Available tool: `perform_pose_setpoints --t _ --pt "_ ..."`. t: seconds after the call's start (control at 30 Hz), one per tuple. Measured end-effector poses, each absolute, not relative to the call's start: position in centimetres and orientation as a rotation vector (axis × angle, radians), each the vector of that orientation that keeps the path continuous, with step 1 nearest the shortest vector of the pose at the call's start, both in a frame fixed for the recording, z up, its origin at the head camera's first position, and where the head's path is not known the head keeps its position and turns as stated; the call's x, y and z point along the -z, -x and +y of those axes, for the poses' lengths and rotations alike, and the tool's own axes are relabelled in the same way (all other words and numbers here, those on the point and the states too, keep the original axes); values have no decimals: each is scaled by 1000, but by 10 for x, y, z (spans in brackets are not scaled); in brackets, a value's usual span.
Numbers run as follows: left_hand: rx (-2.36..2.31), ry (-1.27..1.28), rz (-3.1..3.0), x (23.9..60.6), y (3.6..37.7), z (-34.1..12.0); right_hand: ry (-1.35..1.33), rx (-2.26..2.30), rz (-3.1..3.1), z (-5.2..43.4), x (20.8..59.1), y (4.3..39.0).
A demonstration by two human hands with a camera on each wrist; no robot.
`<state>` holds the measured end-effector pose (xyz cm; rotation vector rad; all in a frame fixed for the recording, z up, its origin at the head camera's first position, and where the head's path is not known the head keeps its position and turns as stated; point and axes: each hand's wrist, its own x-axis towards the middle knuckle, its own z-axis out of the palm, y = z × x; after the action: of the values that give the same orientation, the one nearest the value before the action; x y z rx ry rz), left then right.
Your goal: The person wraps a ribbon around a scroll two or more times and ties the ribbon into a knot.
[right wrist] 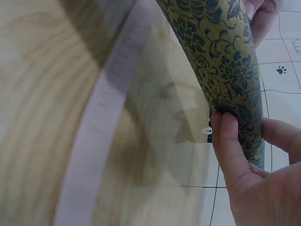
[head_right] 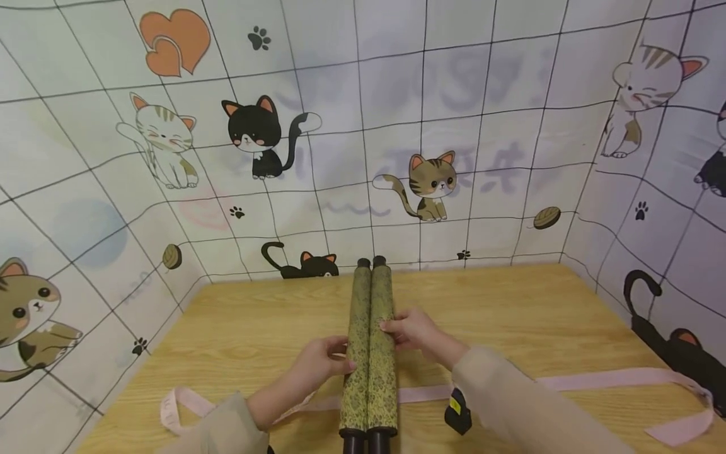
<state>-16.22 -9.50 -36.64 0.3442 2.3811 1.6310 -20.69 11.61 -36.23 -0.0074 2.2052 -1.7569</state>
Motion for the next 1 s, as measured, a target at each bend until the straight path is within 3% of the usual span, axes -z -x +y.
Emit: perform_pose_setpoints --t 0.4,1.0 --pt "-1528 -235 2287 382 142 -84 26 1746 2149 131 388 178" --pt "-1301 -356 2324 393 144 -87 108 1509 2294 141 398 169"
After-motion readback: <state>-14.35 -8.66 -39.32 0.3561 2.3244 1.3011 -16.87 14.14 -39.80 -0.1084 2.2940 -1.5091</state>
